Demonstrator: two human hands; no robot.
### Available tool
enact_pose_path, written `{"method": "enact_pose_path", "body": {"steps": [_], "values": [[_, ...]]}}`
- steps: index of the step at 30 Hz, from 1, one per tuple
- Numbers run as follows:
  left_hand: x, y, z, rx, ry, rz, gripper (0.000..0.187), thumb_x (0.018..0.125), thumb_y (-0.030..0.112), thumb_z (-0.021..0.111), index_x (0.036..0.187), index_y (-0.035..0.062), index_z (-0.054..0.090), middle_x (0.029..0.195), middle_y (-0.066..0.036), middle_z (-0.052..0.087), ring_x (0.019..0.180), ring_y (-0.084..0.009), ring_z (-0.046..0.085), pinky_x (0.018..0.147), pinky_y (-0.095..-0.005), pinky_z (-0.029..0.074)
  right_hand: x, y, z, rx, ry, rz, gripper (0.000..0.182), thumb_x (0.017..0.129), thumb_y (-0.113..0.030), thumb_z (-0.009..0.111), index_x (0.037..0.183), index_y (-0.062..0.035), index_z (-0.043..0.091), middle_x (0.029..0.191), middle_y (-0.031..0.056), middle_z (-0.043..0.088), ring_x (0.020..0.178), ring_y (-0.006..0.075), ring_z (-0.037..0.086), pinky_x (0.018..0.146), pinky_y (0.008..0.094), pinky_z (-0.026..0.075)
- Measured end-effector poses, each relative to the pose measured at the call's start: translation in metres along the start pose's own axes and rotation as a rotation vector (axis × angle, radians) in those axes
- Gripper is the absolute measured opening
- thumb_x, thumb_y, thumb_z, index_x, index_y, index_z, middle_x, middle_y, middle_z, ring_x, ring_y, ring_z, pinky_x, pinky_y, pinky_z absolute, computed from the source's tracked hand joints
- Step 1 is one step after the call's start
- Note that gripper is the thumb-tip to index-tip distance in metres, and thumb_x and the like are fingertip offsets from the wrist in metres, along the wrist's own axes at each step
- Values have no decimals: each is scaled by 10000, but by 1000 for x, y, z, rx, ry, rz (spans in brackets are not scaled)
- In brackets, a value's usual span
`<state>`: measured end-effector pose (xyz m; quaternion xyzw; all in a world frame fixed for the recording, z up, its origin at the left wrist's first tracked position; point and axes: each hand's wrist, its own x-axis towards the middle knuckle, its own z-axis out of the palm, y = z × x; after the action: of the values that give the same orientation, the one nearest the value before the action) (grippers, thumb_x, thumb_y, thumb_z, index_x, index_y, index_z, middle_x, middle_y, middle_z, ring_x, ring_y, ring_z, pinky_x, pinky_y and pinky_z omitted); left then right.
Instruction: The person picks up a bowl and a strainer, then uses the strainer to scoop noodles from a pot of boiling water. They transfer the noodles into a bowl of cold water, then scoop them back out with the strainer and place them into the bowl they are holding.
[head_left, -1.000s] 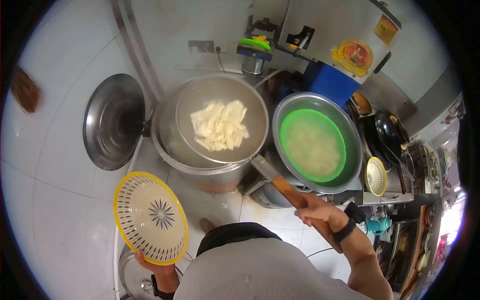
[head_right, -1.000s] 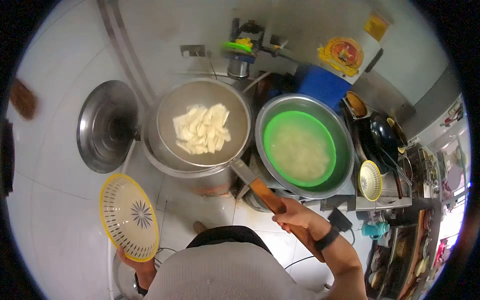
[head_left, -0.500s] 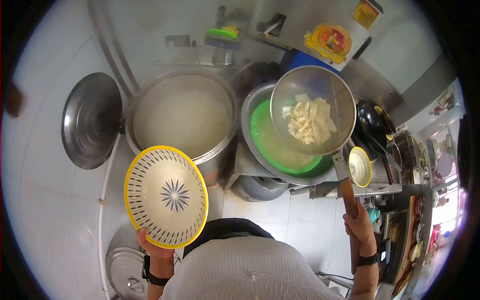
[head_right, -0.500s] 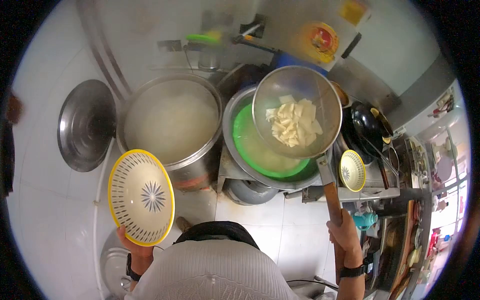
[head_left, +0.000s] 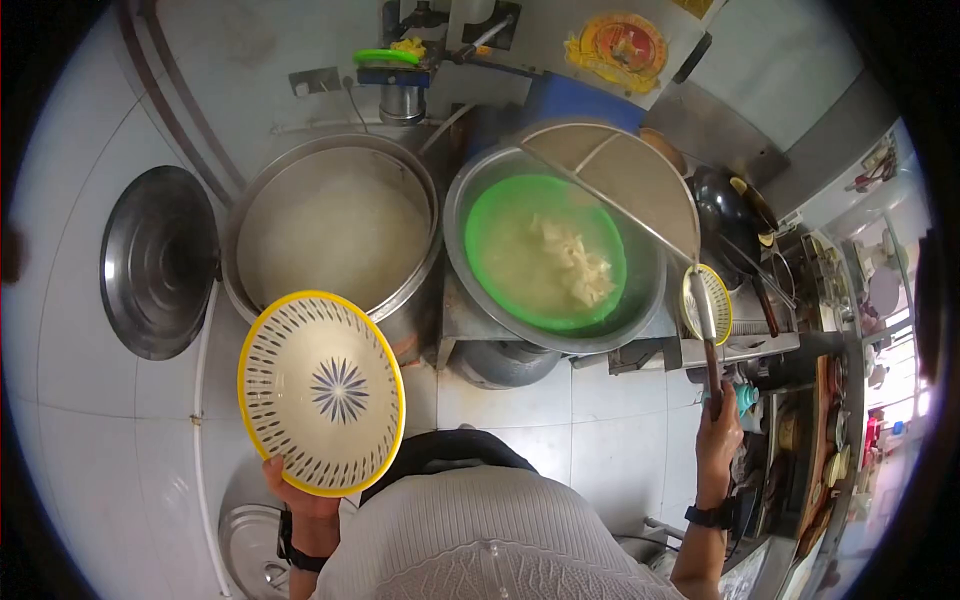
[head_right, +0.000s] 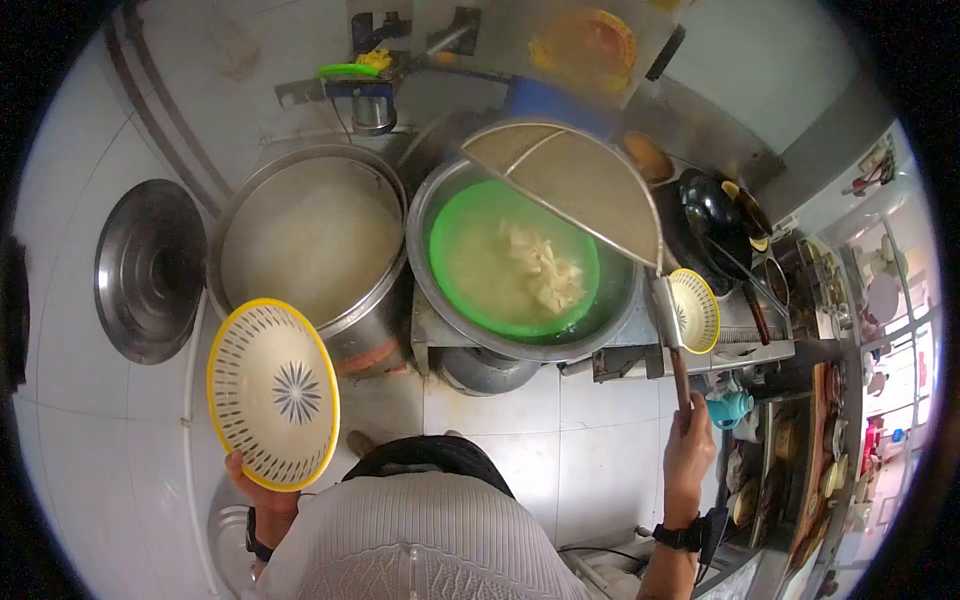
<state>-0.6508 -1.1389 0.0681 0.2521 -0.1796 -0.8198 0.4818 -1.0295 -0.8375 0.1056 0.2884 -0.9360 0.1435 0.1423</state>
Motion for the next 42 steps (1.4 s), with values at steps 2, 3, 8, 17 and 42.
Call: {"method": "enact_pose_path", "body": {"steps": [2, 3, 8, 17, 42], "values": [[0, 2, -3, -7, -5, -6, 501, 731, 284, 510, 1162, 34, 462, 1092, -133, 554, 959, -276, 564, 821, -421, 477, -6, 6, -3, -116, 97, 66, 351, 805, -65, 556, 1141, -51, 455, 898, 178, 584, 766, 352, 578, 627, 414, 463], [1, 1, -3, -14, -3, -1, 501, 731, 284, 510, 1162, 34, 462, 1092, -133, 554, 959, -276, 564, 821, -421, 477, -6, 11, -6, -135, 129, -15, 368, 808, -78, 563, 1158, -59, 451, 943, 170, 586, 800, 340, 589, 647, 400, 481], [5, 6, -22, -109, 40, 57, 509, 721, 262, 506, 1161, 12, 456, 1097, -143, 550, 960, -288, 561, 840, -422, 464, 21, -9, -9, -99, 115, -186, 388, 805, -62, 558, 1174, -42, 442, 1006, 182, 571, 820, 310, 604, 639, 375, 501], [17, 13, -87, -113, 132, 221, 537, 719, 275, 502, 1181, 12, 432, 1094, -160, 541, 948, -299, 566, 794, -421, 488, 179, -224, 118, -248, -144, -751, 324, 824, -136, 485, 1142, -105, 434, 841, 144, 574, 697, 322, 604, 545, 403, 497], [8, -42, -170, -230, 584, 497, 572, 708, 320, 500, 1206, 56, 406, 1114, -121, 535, 944, -272, 570, 770, -440, 491, 215, -291, 347, -282, -1831, -202, 190, 731, -138, 609, 605, -40, 505, 490, 51, 486, 408, 152, 468, 385, 281, 388]]}}
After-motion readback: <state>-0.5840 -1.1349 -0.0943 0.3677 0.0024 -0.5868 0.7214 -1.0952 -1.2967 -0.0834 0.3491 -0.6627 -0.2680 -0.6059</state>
